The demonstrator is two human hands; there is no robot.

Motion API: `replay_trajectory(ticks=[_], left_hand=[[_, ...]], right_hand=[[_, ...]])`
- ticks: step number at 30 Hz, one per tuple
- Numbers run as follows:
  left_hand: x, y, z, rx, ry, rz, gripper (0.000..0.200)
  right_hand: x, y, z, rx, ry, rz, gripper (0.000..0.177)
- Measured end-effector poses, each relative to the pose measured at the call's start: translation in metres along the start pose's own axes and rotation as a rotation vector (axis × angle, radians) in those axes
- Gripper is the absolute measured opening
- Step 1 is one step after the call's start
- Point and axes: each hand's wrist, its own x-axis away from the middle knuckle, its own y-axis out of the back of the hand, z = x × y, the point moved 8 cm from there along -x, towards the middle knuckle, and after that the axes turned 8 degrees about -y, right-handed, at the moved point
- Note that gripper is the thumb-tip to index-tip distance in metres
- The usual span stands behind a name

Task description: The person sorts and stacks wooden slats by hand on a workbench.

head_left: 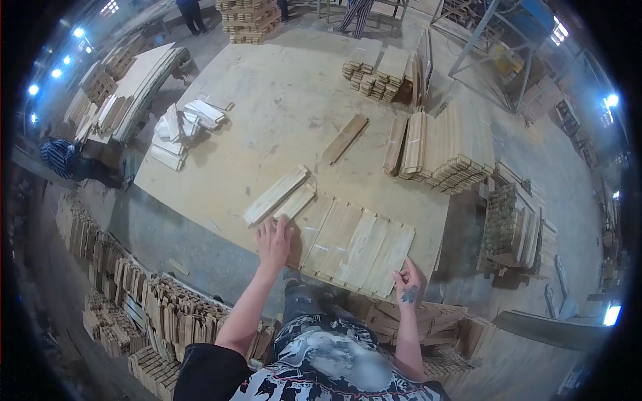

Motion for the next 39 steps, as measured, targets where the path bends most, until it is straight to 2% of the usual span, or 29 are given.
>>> replay_trajectory(ticks=[3,6,9,12,15,18,21,24,27,28,31,32,35,38,39], left_hand=[[0.001,-0.004,0.005,-0.07,0.082,-0.05,0.045],[-0.002,-0.007,0.008,0.035,0.139,0.045,0.04],[-0.01,-0.01,0.021,0.03,0.177,0.019,0.037],[-0.011,-0.022,0.016,0.217,0.08,0.222,0.038],[-0.023,-0.002,0.018,0.204,0.058,0.171,0.038],[-0.048,0.012,0.045,0.006,0.14,-0.099,0.039],[-0.057,-0.014,0.073,0.003,0.182,0.067,0.04],[-0.06,-0.006,0.088,0.031,0.205,0.05,0.037],[-0.06,-0.004,0.119,0.192,0.283,0.166,0.031],[-0.057,-0.019,0.142,0.371,0.324,0.202,0.025],[-0.06,-0.003,0.178,0.05,0.27,0.029,0.024],[-0.06,0.008,0.181,-0.094,0.237,-0.153,0.024],[-0.065,0.019,0.16,-0.168,0.215,-0.178,0.028],[-0.058,-0.004,0.1,0.07,-0.035,0.035,0.022],[-0.053,-0.005,0.09,0.085,-0.008,0.016,0.021]], right_hand=[[0.002,0.001,0.006,-0.016,-0.039,0.018,0.06],[0.003,0.0,0.01,-0.027,-0.06,0.026,0.06],[0.003,0.0,0.007,0.008,-0.036,0.022,0.061],[0.002,0.0,0.006,0.052,0.023,0.01,0.061],[0.0,-0.001,0.001,0.014,0.025,0.015,0.061],[-0.001,-0.001,-0.003,-0.008,0.023,0.007,0.061],[0.004,-0.001,0.005,-0.01,0.031,0.011,0.06],[0.005,0.0,0.006,0.016,0.036,-0.014,0.06],[0.006,0.001,0.005,0.031,0.061,-0.04,0.06],[0.007,0.001,0.006,0.033,0.074,-0.044,0.06],[0.007,0.001,0.002,0.027,0.046,-0.039,0.059],[0.006,0.0,0.0,0.001,0.033,-0.027,0.059],[0.005,-0.001,0.001,-0.039,0.015,-0.009,0.059],[0.011,0.001,0.018,-0.001,0.02,-0.02,0.059],[0.013,0.001,0.023,0.013,0.022,-0.023,0.059]])
